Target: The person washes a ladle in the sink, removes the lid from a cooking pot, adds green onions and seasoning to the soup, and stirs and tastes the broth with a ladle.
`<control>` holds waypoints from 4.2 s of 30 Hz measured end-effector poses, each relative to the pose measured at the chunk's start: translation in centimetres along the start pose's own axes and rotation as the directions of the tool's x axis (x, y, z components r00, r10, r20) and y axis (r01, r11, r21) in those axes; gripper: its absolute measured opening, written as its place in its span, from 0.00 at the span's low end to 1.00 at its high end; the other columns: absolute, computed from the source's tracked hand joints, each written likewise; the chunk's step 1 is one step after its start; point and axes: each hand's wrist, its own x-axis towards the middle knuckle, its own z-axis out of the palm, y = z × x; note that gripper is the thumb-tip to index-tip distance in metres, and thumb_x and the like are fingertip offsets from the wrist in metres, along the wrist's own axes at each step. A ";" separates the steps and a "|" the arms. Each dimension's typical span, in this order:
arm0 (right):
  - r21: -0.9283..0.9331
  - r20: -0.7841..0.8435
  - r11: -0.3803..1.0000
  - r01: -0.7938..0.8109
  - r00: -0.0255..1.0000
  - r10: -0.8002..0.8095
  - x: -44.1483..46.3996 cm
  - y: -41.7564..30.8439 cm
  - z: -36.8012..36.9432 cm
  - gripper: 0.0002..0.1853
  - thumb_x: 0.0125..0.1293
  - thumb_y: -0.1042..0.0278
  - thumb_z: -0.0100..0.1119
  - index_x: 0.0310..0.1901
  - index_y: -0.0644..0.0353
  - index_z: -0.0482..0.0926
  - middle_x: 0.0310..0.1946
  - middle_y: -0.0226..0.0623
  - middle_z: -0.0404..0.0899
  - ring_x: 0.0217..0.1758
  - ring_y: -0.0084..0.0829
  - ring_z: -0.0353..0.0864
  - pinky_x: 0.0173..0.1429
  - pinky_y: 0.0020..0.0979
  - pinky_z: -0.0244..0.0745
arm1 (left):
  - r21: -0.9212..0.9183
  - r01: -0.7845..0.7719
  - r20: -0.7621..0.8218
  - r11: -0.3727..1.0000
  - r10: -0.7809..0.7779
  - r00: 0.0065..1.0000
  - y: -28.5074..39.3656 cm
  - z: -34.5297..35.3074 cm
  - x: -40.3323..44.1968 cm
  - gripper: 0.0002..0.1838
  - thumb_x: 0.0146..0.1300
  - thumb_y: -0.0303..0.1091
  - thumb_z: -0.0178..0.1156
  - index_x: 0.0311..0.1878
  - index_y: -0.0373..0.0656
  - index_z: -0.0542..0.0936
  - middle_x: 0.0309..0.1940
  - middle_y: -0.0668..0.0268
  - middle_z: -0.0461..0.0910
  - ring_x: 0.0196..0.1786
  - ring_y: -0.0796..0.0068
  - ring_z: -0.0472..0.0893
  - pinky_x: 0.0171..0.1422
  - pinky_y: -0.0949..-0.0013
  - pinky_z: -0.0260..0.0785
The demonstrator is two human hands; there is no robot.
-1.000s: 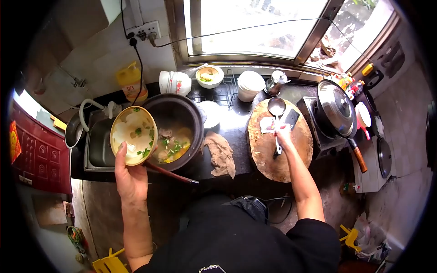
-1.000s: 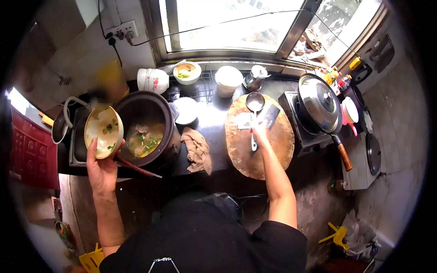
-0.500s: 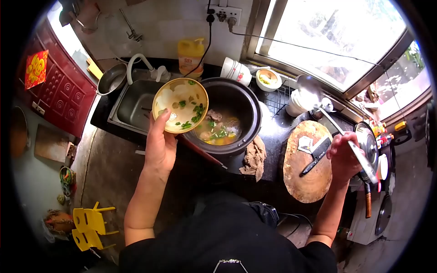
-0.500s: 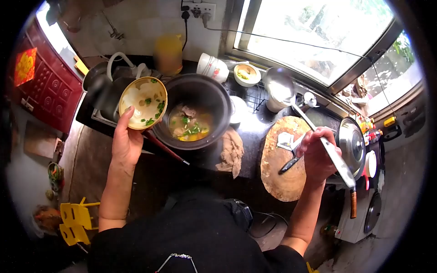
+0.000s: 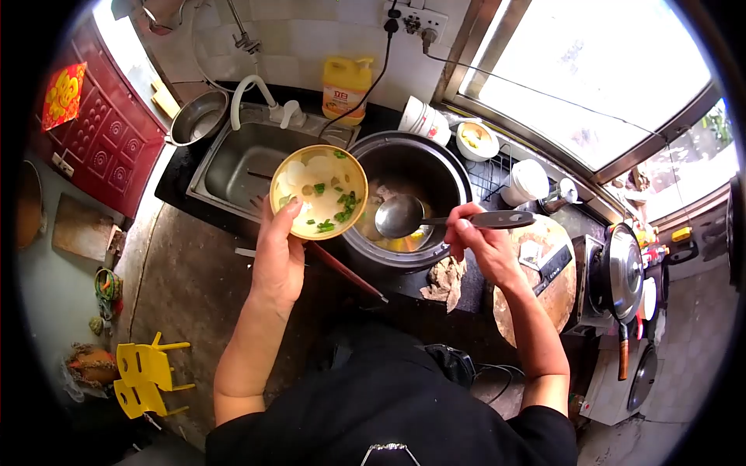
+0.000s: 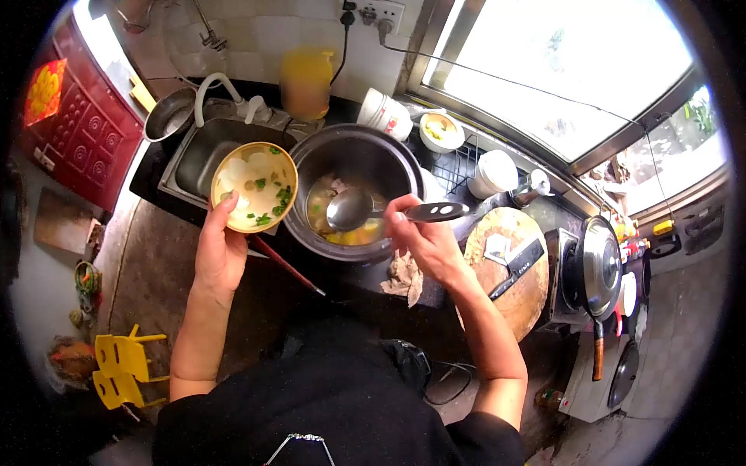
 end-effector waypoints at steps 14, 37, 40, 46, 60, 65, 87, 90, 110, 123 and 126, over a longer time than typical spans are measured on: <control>-0.216 -0.228 0.963 -0.163 0.967 0.113 -0.5 0.5 0.8 0.09 0.75 0.64 0.51 0.46 0.58 0.78 0.24 0.27 0.75 0.24 0.18 0.73 0.30 0.22 0.71 | -0.087 0.104 0.067 0.991 -0.098 0.993 -0.2 -1.5 0.9 0.25 0.57 0.29 0.55 0.60 0.41 0.70 0.56 0.64 0.74 0.60 0.70 0.73 0.67 0.65 0.64; 0.142 -0.501 0.983 0.115 0.865 -0.029 -5.1 -7.8 -4.6 0.14 0.73 0.62 0.49 0.43 0.65 0.79 0.24 0.41 0.81 0.17 0.26 0.77 0.17 0.23 0.68 | 0.239 0.106 0.161 0.965 -0.147 0.976 -1.5 0.5 1.5 0.31 0.61 0.31 0.59 0.68 0.42 0.63 0.53 0.59 0.77 0.53 0.70 0.78 0.61 0.64 0.71; 0.085 -0.509 0.987 0.136 0.857 -0.074 -5.3 -9.9 -3.5 0.14 0.73 0.62 0.48 0.43 0.66 0.79 0.24 0.40 0.81 0.16 0.25 0.77 0.17 0.22 0.68 | 0.202 0.176 0.197 0.964 -0.216 0.956 -1.9 1.3 1.2 0.32 0.62 0.31 0.61 0.68 0.42 0.61 0.55 0.60 0.74 0.57 0.70 0.76 0.62 0.64 0.71; -0.100 -0.375 0.974 0.204 0.899 -0.227 -6.1 -10.6 -0.4 0.15 0.75 0.62 0.48 0.46 0.67 0.77 0.27 0.42 0.81 0.20 0.26 0.79 0.19 0.24 0.71 | 0.119 0.269 0.292 0.956 -0.292 0.911 -2.7 2.1 0.9 0.30 0.62 0.34 0.61 0.67 0.41 0.64 0.56 0.61 0.73 0.59 0.70 0.74 0.64 0.62 0.71; -0.160 -0.432 0.920 0.358 0.812 -0.391 -6.2 -7.9 -1.3 0.12 0.78 0.65 0.45 0.49 0.65 0.74 0.32 0.44 0.81 0.24 0.27 0.81 0.27 0.25 0.76 | 0.255 0.258 0.259 0.932 -0.322 0.911 -2.3 2.3 2.2 0.29 0.62 0.31 0.59 0.67 0.40 0.65 0.52 0.61 0.76 0.51 0.71 0.79 0.57 0.65 0.75; -0.102 -0.526 0.935 0.339 0.779 -0.340 -6.1 -6.6 -2.2 0.12 0.77 0.65 0.47 0.49 0.64 0.75 0.32 0.43 0.81 0.26 0.27 0.81 0.28 0.25 0.76 | 0.410 0.090 0.249 0.908 -0.206 0.946 -1.6 2.6 3.4 0.31 0.59 0.27 0.57 0.67 0.40 0.64 0.45 0.60 0.80 0.48 0.72 0.81 0.52 0.67 0.78; -0.345 -0.346 0.911 0.227 0.872 -0.347 -4.5 -1.5 -2.2 0.08 0.72 0.75 0.55 0.49 0.60 0.78 0.29 0.31 0.80 0.29 0.16 0.77 0.32 0.21 0.73 | 0.467 -0.678 0.838 -0.568 0.041 0.544 -2.9 6.8 5.7 0.31 0.59 0.25 0.56 0.67 0.54 0.67 0.41 0.53 0.77 0.43 0.50 0.81 0.49 0.52 0.70; -0.432 -0.301 0.880 0.198 0.888 -0.348 -4.2 -1.0 -2.1 0.09 0.67 0.80 0.58 0.47 0.61 0.78 0.28 0.35 0.79 0.29 0.23 0.78 0.32 0.26 0.73 | 0.453 -0.685 0.865 -0.570 0.095 0.493 -2.9 6.7 5.6 0.31 0.59 0.26 0.56 0.68 0.53 0.66 0.44 0.54 0.77 0.42 0.48 0.80 0.49 0.50 0.70; -0.616 0.054 0.688 0.384 0.891 -0.450 -0.8 -0.8 -2.2 0.07 0.63 0.80 0.58 0.43 0.61 0.78 0.34 0.45 0.83 0.36 0.43 0.85 0.40 0.37 0.79 | 0.282 0.116 0.133 0.952 -0.159 0.978 0.0 1.5 3.6 0.27 0.56 0.26 0.52 0.63 0.43 0.65 0.47 0.63 0.75 0.35 0.73 0.77 0.37 0.72 0.70; -0.456 -0.275 0.875 0.162 0.910 -0.311 1.5 3.4 -0.6 0.04 0.69 0.75 0.53 0.42 0.63 0.78 0.25 0.37 0.80 0.27 0.31 0.82 0.31 0.31 0.76 | 0.361 0.060 0.136 0.931 -0.116 0.984 -0.2 0.8 3.0 0.29 0.54 0.28 0.50 0.63 0.46 0.67 0.49 0.64 0.76 0.43 0.72 0.78 0.43 0.71 0.69; -0.070 -0.411 0.996 0.061 0.908 -0.084 1.4 3.4 -1.5 0.07 0.72 0.69 0.52 0.41 0.62 0.79 0.23 0.30 0.77 0.20 0.20 0.77 0.22 0.23 0.70 | 0.366 0.063 0.134 0.929 -0.120 0.984 0.0 0.6 2.9 0.30 0.53 0.27 0.50 0.64 0.46 0.67 0.50 0.63 0.76 0.46 0.70 0.79 0.45 0.68 0.73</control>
